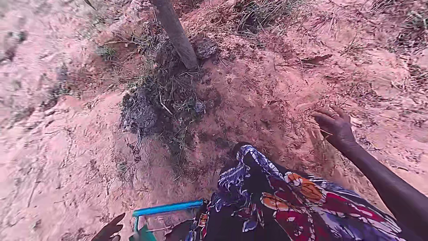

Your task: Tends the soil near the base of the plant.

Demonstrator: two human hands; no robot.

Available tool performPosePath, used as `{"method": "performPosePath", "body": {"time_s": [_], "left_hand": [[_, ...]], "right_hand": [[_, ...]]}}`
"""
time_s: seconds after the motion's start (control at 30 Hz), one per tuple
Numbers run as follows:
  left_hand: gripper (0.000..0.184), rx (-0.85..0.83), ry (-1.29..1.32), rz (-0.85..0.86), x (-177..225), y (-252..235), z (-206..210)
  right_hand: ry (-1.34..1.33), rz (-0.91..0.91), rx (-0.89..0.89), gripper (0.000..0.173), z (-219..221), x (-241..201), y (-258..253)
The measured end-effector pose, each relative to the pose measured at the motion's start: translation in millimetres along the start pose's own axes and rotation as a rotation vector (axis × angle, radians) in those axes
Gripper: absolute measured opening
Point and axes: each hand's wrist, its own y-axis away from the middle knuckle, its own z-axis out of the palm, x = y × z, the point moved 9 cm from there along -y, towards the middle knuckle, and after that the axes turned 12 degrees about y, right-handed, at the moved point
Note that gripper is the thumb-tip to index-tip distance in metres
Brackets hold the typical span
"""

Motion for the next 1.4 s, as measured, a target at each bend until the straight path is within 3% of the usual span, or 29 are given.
{"method": "performPosePath", "body": {"time_s": [0.17,0.27,0.37,0.47,0.6,0.67,0.73,0.8,0.93,1.07,1.17,1.3,1.4], "left_hand": [[0.054,0.104,-0.055,0.093,9,5,-8],[0.053,0.104,-0.093,0.166,26,9,-1],[0.051,0.090,-0.087,0.247,48,14,7],[0.053,0.047,-0.073,0.274,58,17,20],[0.055,0.009,-0.036,0.262,59,26,38],[0.055,-0.011,0.019,0.257,54,32,43],[0.054,-0.022,0.054,0.219,42,33,47],[0.054,-0.026,0.039,0.152,27,31,46],[0.054,-0.021,0.016,0.057,18,23,39],[0.054,0.022,0.038,0.088,38,14,27],[0.054,0.051,0.019,0.056,54,28,18],[0.059,0.055,0.154,0.146,76,61,24],[0.066,0.007,0.258,0.189,73,53,32]], "right_hand": [[-0.039,-0.415,0.002,0.019,-39,-129,-80],[0.099,-0.824,-0.230,0.016,-37,-229,-113],[0.399,-1.158,-0.539,0.023,-13,-320,-115],[0.597,-1.296,-0.789,0.025,29,-384,-104],[0.397,-1.259,-0.744,0.029,84,-451,-94],[0.342,-1.281,-0.651,0.033,109,-466,-86],[0.328,-1.418,-0.502,0.030,128,-471,-70],[0.283,-1.491,-0.453,0.032,128,-478,-60],[0.100,-1.509,-0.146,0.032,118,-492,-72],[0.029,-1.472,-0.147,0.045,113,-481,-91],[0.059,-1.550,-0.262,0.063,116,-467,-74],[0.062,-1.503,-0.106,0.043,124,-454,-83],[0.178,-1.460,-0.032,0.033,129,-435,-109]]}}
